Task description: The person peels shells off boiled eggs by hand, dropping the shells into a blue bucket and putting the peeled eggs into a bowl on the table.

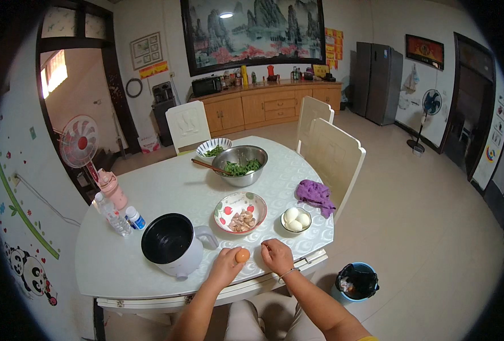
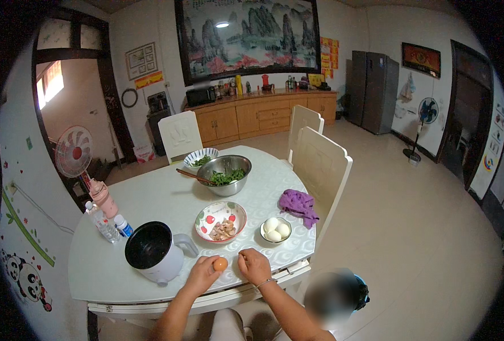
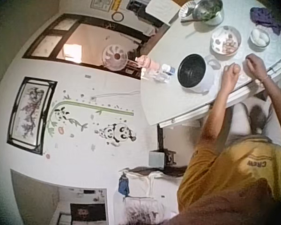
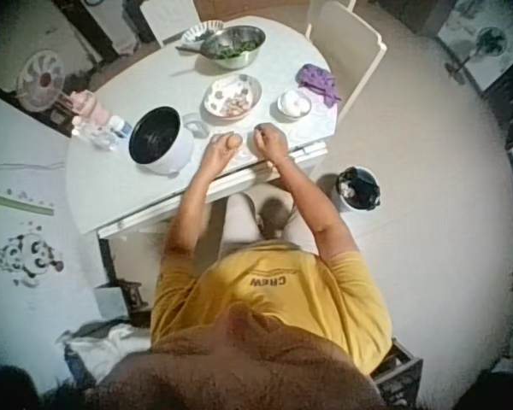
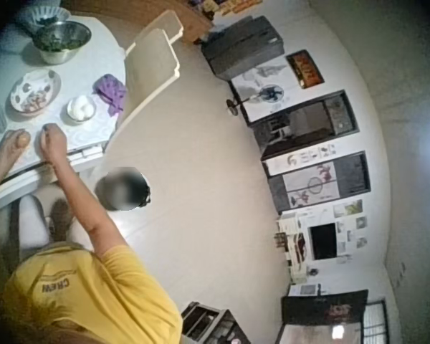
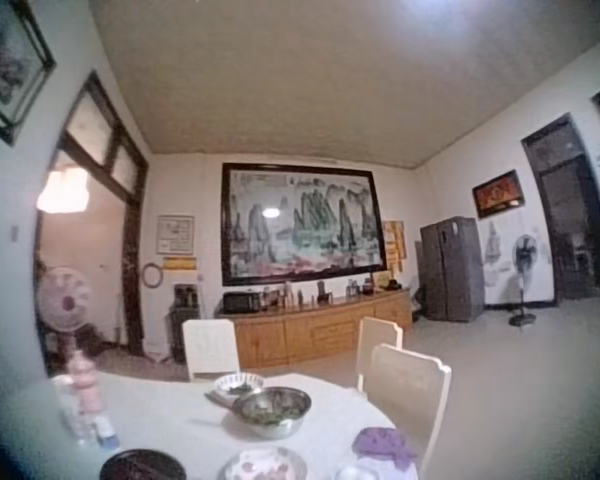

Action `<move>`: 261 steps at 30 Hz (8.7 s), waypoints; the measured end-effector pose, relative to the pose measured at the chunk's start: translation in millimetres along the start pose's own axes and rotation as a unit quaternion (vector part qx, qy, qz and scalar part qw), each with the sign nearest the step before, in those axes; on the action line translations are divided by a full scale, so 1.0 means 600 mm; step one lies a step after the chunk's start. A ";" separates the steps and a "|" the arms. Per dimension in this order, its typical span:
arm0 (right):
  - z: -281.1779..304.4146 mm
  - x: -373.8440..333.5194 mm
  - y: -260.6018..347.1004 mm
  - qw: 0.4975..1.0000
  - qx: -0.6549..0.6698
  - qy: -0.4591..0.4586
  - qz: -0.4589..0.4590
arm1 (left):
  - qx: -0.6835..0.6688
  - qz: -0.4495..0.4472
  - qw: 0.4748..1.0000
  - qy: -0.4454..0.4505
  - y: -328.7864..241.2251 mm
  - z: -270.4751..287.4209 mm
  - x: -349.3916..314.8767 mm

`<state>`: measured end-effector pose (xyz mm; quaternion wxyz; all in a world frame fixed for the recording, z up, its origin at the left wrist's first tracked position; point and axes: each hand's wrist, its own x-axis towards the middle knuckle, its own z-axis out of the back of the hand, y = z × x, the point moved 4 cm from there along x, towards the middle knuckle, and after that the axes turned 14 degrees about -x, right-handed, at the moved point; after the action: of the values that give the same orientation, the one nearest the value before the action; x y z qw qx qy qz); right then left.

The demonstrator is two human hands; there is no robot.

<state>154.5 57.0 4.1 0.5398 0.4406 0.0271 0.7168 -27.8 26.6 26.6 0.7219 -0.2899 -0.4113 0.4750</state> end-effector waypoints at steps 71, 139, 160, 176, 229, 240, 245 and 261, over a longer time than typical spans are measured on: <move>-0.008 -0.006 -0.008 1.000 -0.007 -0.006 0.000 | 0.115 -0.024 0.992 -0.036 -0.004 -0.020 -0.008; 0.482 -0.273 -0.426 0.875 0.266 -0.136 -0.381 | -0.442 0.105 0.819 0.350 -0.266 -0.728 0.090; 0.483 -0.282 -0.424 0.844 0.304 -0.163 -0.412 | -0.462 0.121 0.806 0.350 -0.271 -0.722 0.088; 0.480 -0.272 -0.405 0.859 0.244 -0.226 -0.389 | -0.449 0.151 0.818 0.325 -0.277 -0.723 0.083; 0.475 -0.273 -0.416 0.857 0.263 -0.131 -0.423 | -0.487 0.135 0.802 0.318 -0.254 -0.707 0.083; 0.487 -0.254 -0.394 0.903 0.101 -0.120 -0.399 | -0.365 0.023 0.882 0.296 -0.241 -0.719 0.093; 0.502 -0.253 -0.390 0.914 0.030 -0.113 -0.388 | -0.335 0.007 0.896 0.291 -0.244 -0.728 0.094; 0.502 -0.246 -0.384 0.911 -0.177 -0.187 -0.323 | -0.487 0.115 0.816 0.291 -0.244 -0.740 0.079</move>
<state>530.5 -96.5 -19.5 0.8062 0.4313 -0.0603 0.4005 433.5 2.2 -59.2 0.5127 -0.7733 -0.3236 0.1857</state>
